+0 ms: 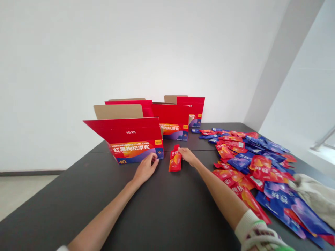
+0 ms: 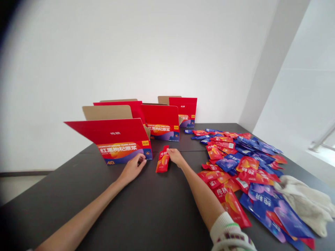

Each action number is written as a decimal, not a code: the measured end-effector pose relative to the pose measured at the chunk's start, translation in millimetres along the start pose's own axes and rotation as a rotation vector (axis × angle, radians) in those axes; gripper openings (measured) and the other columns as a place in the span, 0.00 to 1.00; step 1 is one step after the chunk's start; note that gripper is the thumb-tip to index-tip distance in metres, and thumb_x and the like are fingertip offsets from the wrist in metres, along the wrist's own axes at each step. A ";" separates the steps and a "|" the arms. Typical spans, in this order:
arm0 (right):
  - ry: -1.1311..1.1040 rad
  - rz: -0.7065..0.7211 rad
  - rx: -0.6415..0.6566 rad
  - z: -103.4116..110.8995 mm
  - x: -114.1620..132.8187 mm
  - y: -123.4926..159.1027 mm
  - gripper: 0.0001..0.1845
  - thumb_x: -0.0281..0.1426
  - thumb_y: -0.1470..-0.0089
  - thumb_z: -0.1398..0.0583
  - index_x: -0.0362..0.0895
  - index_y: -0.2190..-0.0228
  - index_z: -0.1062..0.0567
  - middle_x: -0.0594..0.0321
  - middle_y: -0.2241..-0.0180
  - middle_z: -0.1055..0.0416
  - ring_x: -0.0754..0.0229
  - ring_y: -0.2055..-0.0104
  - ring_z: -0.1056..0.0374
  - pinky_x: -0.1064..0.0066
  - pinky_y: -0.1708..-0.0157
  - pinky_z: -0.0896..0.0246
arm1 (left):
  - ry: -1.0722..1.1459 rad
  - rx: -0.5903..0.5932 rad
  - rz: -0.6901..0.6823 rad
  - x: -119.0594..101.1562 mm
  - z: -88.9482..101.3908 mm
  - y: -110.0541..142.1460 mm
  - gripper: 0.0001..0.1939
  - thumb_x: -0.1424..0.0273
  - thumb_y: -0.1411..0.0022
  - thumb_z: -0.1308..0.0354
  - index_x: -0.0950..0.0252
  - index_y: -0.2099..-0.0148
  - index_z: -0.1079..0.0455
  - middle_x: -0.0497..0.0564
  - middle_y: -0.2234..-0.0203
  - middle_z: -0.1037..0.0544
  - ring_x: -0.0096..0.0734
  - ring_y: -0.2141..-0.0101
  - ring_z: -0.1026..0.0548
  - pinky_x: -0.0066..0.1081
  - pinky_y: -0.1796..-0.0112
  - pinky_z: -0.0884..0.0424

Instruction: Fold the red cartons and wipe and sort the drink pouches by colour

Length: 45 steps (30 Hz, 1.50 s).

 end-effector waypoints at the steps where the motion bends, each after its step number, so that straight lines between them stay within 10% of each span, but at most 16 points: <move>1: 0.003 -0.002 0.000 1.4 -1.7 -0.5 0.17 0.39 0.38 0.41 0.41 0.53 0.28 0.58 0.55 0.28 0.58 0.59 0.28 0.62 0.61 0.29 | -0.052 -0.054 0.034 9.0 8.1 -2.9 0.07 0.61 0.38 0.49 0.59 0.62 0.37 0.49 0.67 0.26 0.39 0.63 0.25 0.38 0.58 0.30; 7: 0.012 0.028 -0.006 2.7 -4.3 1.9 0.17 0.39 0.38 0.42 0.41 0.53 0.28 0.59 0.56 0.28 0.59 0.60 0.29 0.62 0.61 0.29 | -0.292 -0.323 0.226 50.4 52.6 2.4 0.16 0.53 0.42 0.47 0.59 0.65 0.43 0.51 0.68 0.31 0.46 0.63 0.29 0.42 0.63 0.30; 12: 0.025 0.083 -0.027 -0.2 -3.0 3.1 0.17 0.39 0.38 0.41 0.41 0.53 0.28 0.59 0.56 0.28 0.58 0.60 0.29 0.63 0.62 0.29 | -0.432 -0.457 0.188 32.0 52.2 19.7 0.32 0.47 0.43 0.46 0.73 0.52 0.38 0.69 0.57 0.32 0.63 0.51 0.35 0.54 0.56 0.33; 20: 0.091 0.128 -0.048 2.8 -10.0 5.3 0.18 0.39 0.39 0.41 0.41 0.52 0.28 0.59 0.53 0.29 0.54 0.55 0.29 0.59 0.57 0.30 | -0.526 0.007 -0.504 -22.9 6.8 -10.7 0.24 0.63 0.40 0.43 0.51 0.40 0.32 0.52 0.35 0.38 0.52 0.36 0.44 0.62 0.39 0.68; 35: 0.423 0.127 -0.101 8.5 -8.3 -6.8 0.17 0.39 0.39 0.41 0.40 0.53 0.27 0.59 0.55 0.28 0.55 0.57 0.28 0.60 0.58 0.30 | -0.639 -0.125 -0.476 78.9 57.0 -36.5 0.29 0.61 0.35 0.48 0.59 0.33 0.41 0.64 0.32 0.48 0.59 0.33 0.51 0.67 0.41 0.73; 45: 0.760 0.071 -0.150 -10.8 10.2 -22.4 0.16 0.38 0.38 0.41 0.42 0.53 0.28 0.58 0.53 0.28 0.56 0.55 0.29 0.59 0.56 0.31 | -0.656 -0.198 -0.470 109.4 76.9 -45.7 0.28 0.63 0.35 0.47 0.66 0.35 0.38 0.67 0.33 0.46 0.58 0.33 0.51 0.63 0.39 0.69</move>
Point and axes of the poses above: each hand's wrist, its own y-axis away from the middle knuckle, its own z-axis out of the back of the hand, x = y × z, the point moved 4 cm from there along -y, towards the middle knuckle
